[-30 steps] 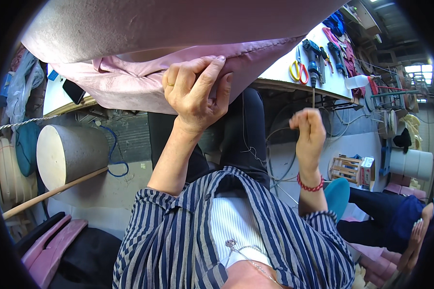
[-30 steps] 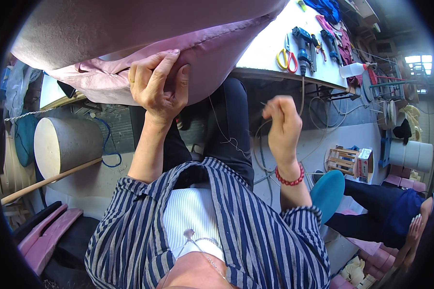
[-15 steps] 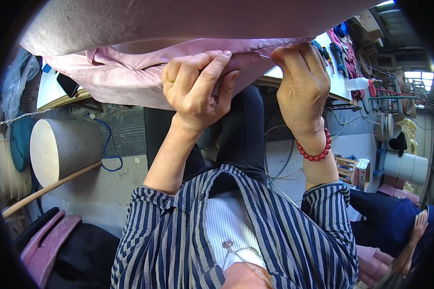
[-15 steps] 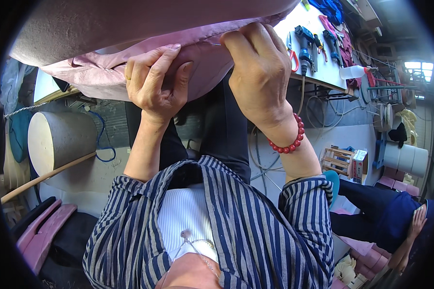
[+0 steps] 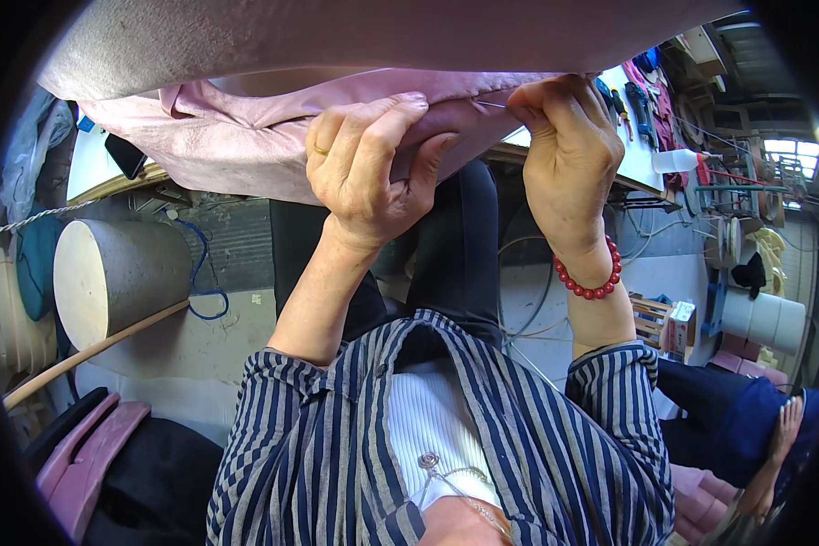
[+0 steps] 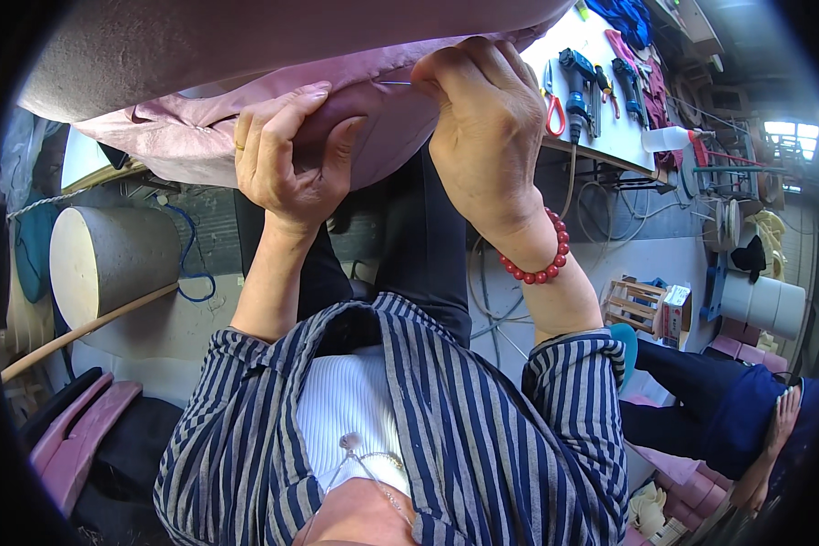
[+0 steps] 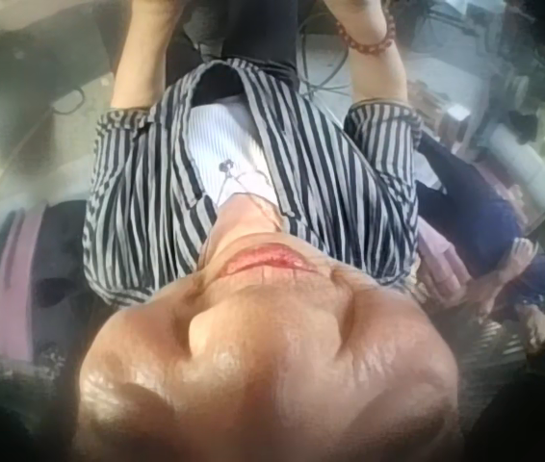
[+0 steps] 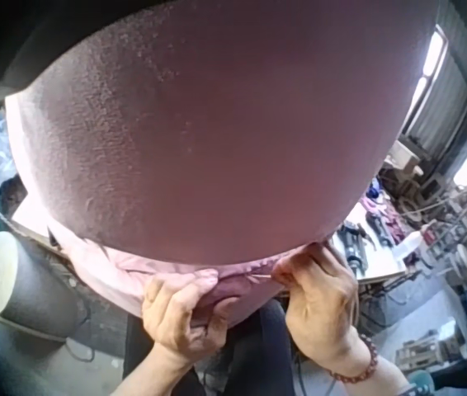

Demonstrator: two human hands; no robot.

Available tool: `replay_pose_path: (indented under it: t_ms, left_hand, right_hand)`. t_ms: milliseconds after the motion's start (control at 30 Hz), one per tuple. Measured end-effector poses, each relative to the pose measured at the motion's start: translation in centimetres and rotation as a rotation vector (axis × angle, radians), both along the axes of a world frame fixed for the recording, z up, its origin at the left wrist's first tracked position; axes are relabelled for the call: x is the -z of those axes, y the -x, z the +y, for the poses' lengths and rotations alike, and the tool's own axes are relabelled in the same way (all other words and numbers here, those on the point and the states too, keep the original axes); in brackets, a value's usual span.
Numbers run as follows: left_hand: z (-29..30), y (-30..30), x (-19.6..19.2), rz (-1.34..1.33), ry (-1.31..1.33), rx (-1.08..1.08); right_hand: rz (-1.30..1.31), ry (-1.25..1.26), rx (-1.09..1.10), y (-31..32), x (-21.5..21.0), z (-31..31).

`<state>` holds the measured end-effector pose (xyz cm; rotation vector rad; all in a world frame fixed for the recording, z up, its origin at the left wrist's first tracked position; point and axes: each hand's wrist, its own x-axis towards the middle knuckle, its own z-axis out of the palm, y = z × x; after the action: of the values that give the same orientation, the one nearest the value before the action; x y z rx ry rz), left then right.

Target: Hand-sewing a fabric cover onto a piece of upholstered furniture.

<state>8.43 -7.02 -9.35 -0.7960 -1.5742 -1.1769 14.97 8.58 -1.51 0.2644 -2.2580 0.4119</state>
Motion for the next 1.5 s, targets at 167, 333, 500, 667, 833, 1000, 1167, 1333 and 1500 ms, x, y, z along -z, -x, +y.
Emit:
replay_pose_path:
  t_ms: [167, 333, 500, 667, 833, 1000, 1167, 1333, 1500]
  left_hand:
    - [0.0, 0.0, -0.1, 0.0, -0.003, 0.003]
    - [0.0, 0.0, -0.2, -0.002, 0.003, 0.009]
    - [0.0, -0.1, -0.3, -0.019, -0.007, 0.024]
    - [0.0, -0.2, -0.3, -0.015, -0.007, 0.034]
    - [-0.3, -0.2, -0.5, -0.026, 0.01, 0.025]
    - [0.1, -0.2, -0.6, -0.022, -0.01, 0.037]
    - [-0.2, -0.5, -0.3, -0.031, -0.003, 0.016]
    - [-0.2, -0.4, 0.1, -0.03, -0.008, 0.024]
    - [-0.1, -0.5, -0.4, -0.029, -0.02, 0.038]
  right_hand:
    - [0.06, 0.02, -0.014, 0.4, 0.7, 0.1]
    - [0.09, 0.069, -0.009, 0.4, 0.8, -0.3]
    - [0.104, 0.091, 0.01, 0.5, 1.0, -0.6]
    - [0.15, 0.118, -0.022, 1.1, 1.6, -0.5]
    - [0.173, 0.289, -0.072, 1.4, 2.0, -1.8]
    - [0.247, 0.202, -0.025, 1.5, 2.1, -2.2]
    - [0.198, 0.062, -0.018, -0.3, 0.8, -1.1]
    - [0.128, -0.199, 0.106, -0.4, -0.1, -1.0]
    - [0.159, -0.391, 0.137, 0.3, -0.7, -1.4]
